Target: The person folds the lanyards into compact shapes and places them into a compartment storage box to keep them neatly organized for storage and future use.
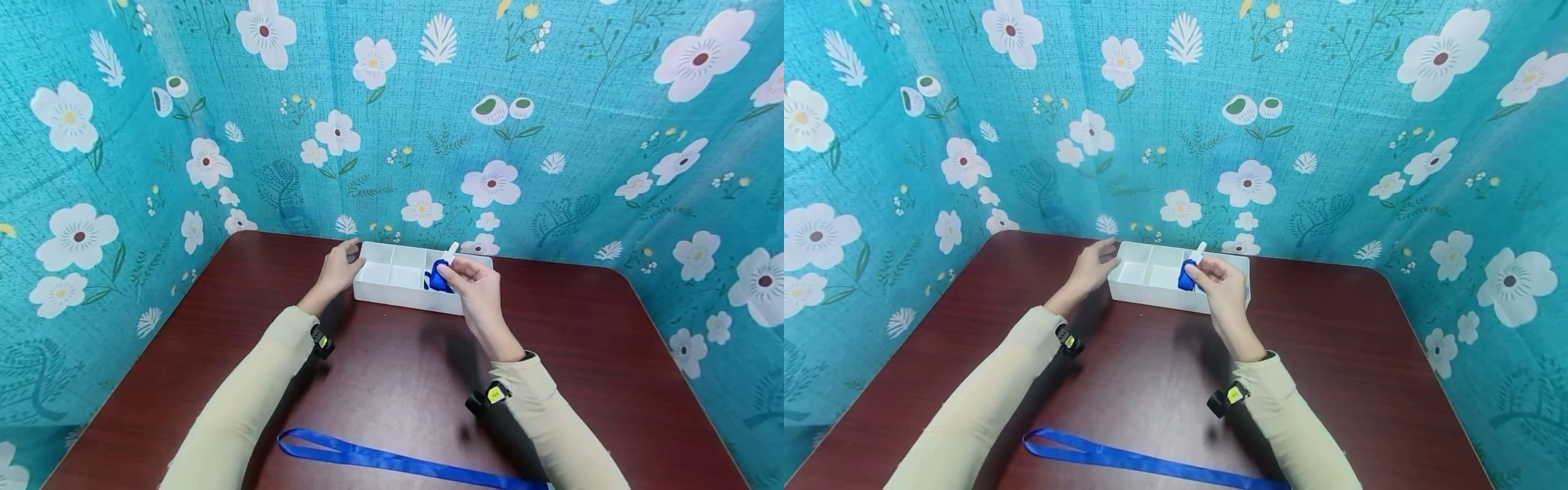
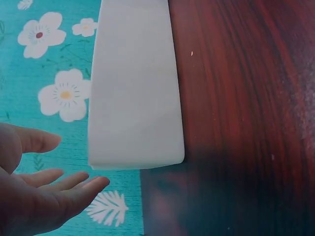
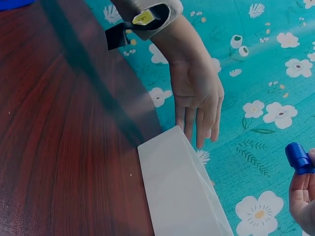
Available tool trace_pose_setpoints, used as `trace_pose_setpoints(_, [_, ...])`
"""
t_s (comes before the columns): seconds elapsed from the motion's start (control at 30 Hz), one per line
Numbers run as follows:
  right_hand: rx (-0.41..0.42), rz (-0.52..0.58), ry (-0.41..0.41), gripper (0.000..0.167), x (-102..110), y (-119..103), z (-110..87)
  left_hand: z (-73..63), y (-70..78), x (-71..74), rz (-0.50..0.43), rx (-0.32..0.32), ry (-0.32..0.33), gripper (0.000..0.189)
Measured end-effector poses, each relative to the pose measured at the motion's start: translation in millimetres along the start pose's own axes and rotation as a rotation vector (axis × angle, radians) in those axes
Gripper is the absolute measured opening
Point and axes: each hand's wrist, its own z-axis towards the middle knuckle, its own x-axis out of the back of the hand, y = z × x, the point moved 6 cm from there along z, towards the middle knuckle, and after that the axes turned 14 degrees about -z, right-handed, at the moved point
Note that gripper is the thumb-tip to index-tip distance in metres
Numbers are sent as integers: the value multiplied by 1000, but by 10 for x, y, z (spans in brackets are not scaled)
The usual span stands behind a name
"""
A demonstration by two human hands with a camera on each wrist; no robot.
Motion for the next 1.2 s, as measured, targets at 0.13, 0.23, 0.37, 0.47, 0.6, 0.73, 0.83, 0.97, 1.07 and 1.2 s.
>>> trace_pose_setpoints(0.13, [-7, -25, 2, 29, -13, 42, 45, 45, -68, -19, -28, 43, -3, 54])
trace_pose_setpoints(0.23, [-13, -39, 15, 29, -24, 76, 79, 77, -122, -29, -30, 73, 4, 55])
trace_pose_setpoints(0.37, [-16, -86, 41, 31, -40, 104, 121, 120, -180, -29, -30, 96, 29, 53])
trace_pose_setpoints(0.47, [-4, -137, 63, 31, -52, 106, 149, 156, -229, -23, -38, 107, 37, 52])
trace_pose_setpoints(0.6, [-1, -189, 74, 30, -68, 132, 189, 181, -302, -13, -82, 136, 26, 49])
trace_pose_setpoints(0.73, [-27, -208, 72, 31, -85, 173, 227, 189, -356, -4, -112, 162, 16, 45])
trace_pose_setpoints(0.83, [-56, -182, 65, 30, -106, 206, 256, 194, -392, 3, -122, 182, 14, 43])
trace_pose_setpoints(0.97, [-93, -135, 45, 32, -148, 252, 308, 206, -417, 3, -132, 205, 9, 42])
trace_pose_setpoints(1.07, [-110, -150, 34, 33, -177, 272, 356, 216, -401, -5, -134, 205, -2, 42])
trace_pose_setpoints(1.2, [-121, -250, 13, 33, -206, 291, 425, 234, -357, -24, -137, 196, -14, 42])
